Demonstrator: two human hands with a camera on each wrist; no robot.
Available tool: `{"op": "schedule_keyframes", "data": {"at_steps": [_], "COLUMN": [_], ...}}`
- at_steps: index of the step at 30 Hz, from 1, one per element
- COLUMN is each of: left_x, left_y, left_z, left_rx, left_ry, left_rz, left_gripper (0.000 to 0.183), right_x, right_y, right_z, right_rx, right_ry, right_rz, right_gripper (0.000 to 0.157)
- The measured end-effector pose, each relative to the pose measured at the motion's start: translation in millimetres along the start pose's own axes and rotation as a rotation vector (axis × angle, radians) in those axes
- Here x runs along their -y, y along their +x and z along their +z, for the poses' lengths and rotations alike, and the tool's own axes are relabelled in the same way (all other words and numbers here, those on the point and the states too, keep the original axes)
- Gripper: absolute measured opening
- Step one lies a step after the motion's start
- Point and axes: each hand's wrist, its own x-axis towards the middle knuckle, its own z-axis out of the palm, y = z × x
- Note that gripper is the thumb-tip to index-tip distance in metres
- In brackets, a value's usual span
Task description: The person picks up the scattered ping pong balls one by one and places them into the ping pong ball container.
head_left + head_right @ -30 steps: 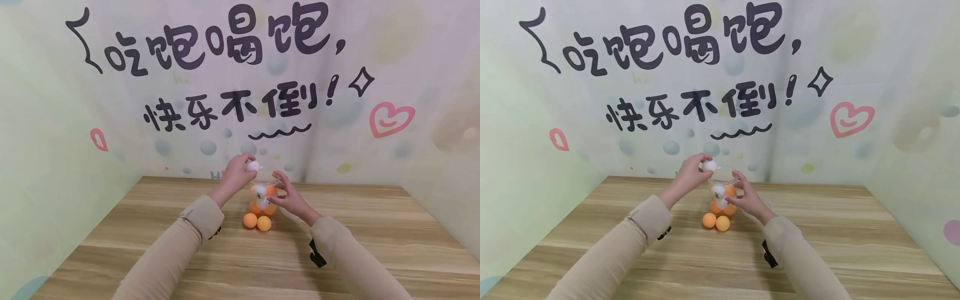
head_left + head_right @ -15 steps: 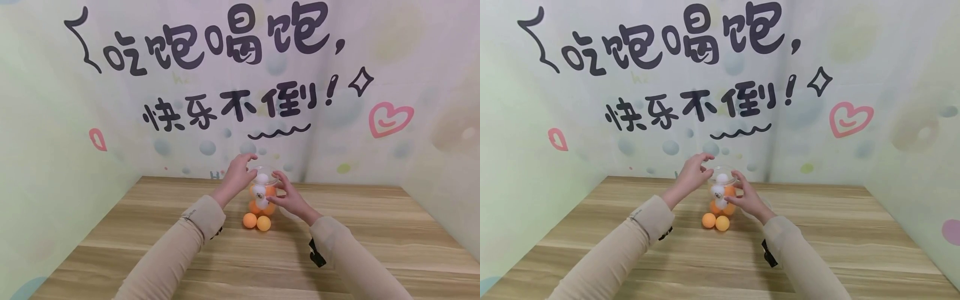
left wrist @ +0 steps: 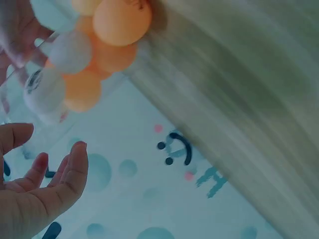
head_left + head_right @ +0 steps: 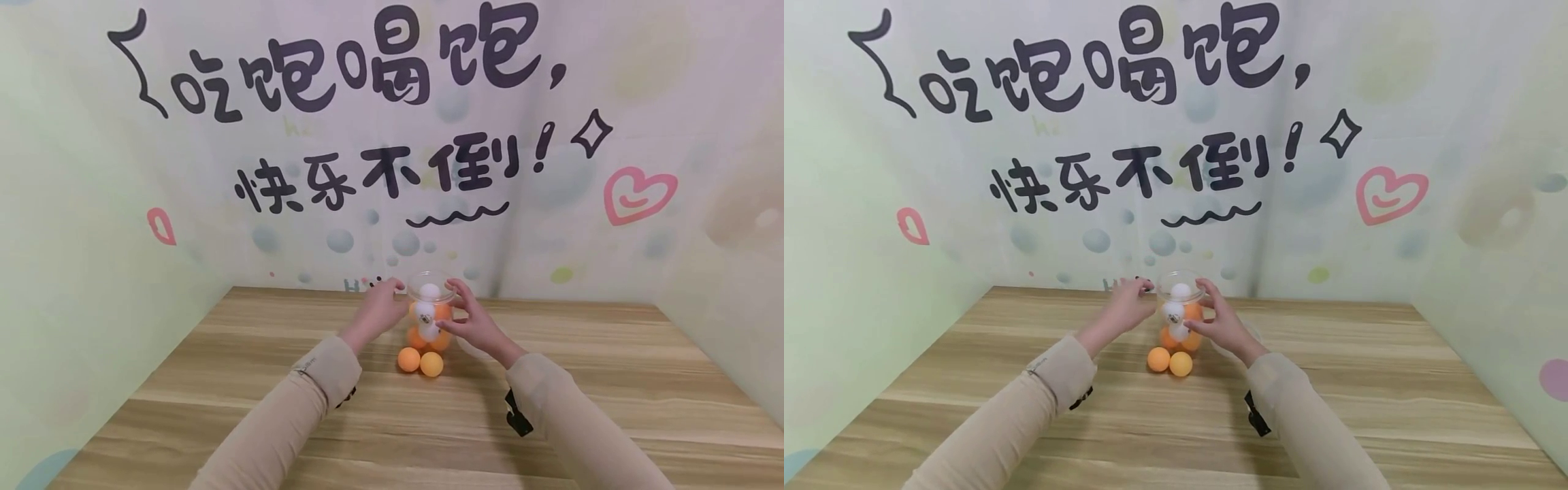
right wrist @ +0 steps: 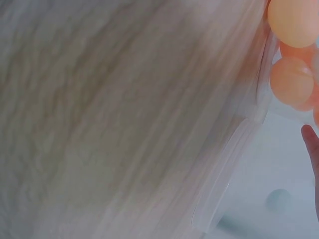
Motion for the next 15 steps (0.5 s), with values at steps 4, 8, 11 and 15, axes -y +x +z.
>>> {"op": "schedule_keyframes", "data": {"at_steps": [4,8,11,15], "left_x": [13.1,21.6,26.0,31.2], "left_y": [-4.8,-11.4,-16.0,-18.1], "left_z": [13.9,26.1,34.4,44.2], "left_rx": [0.095,0.171,0.218,0.254], "left_ry": [0.013,0.017,0.031,0.054], "left_rz": [-0.083,-0.118,-0.105,-0.065], "left_gripper": [0.043,0.037,0.032,0.020], "right_x": [10,1,-11,-19], "right_y": [-3,0,3,5], "right_z": [-0.6,-0.8,-0.6,-0.5], "right_rx": [0.001,0.000,-0.007,-0.011], "right_ry": [-0.010,-0.004,-0.005,-0.021], "right_rz": [0.022,0.021,0.018,0.004], "right_gripper": [0.072,0.073,0.075,0.076]}}
